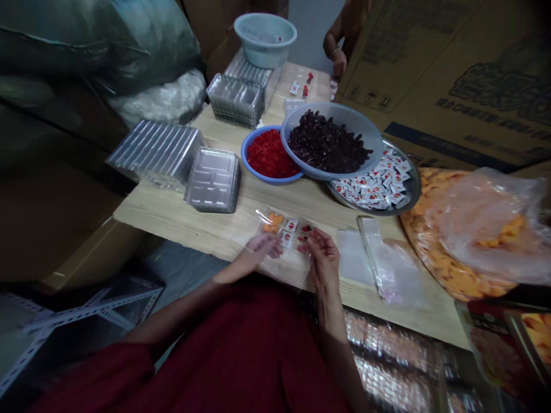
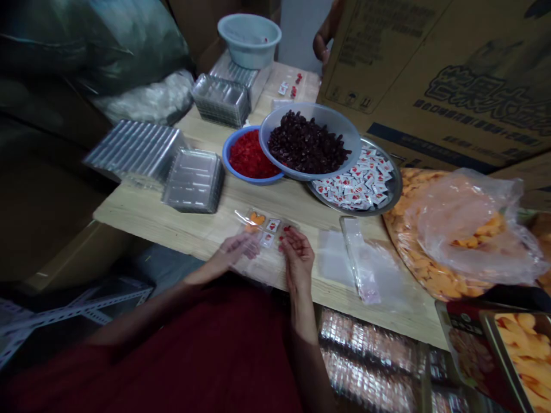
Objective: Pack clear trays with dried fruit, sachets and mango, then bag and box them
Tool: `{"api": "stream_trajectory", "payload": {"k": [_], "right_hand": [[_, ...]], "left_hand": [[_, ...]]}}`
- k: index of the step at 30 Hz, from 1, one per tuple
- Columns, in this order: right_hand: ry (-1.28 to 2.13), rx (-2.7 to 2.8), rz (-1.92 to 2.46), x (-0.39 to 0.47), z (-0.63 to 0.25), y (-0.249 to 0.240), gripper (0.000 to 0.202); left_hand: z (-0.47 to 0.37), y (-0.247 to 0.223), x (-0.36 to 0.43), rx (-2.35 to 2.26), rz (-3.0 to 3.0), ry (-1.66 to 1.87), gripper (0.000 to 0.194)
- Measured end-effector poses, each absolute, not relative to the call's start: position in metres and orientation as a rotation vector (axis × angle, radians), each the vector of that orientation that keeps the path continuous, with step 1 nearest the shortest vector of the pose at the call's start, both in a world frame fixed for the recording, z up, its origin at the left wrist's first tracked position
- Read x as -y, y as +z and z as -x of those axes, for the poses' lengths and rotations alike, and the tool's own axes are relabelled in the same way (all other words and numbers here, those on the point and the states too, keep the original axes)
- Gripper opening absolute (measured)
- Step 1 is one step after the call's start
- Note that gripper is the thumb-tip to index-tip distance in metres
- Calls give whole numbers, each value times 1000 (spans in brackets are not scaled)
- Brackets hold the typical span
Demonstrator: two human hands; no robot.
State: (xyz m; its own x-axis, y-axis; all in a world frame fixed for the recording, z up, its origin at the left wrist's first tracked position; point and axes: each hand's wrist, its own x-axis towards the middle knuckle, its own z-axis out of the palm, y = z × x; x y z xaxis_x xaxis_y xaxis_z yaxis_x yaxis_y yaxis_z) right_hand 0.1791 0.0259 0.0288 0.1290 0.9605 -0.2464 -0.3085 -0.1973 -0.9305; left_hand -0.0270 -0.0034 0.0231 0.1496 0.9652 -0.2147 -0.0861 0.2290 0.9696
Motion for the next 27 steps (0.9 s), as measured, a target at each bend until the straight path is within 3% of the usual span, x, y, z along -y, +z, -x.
{"api": "stream_trajectory", "payload": {"k": [5,11,21,27], "right_hand": [[1142,1032,1271,-37,-212,10,30],[962,1303,1236,-66,-210,-11,21],[812,1512,1243,-107,-197,-44,18],[750,1702,1208,-112,-189,-51,19]], "left_hand": [[69,24,-15,-1049,-508,1062,61],[62,12,-27,-1372,-984,1156,63],[59,-14,-24,-1736,-1459,1064,36],[65,-24,-30,-1831,-1670,1043,35]]}}
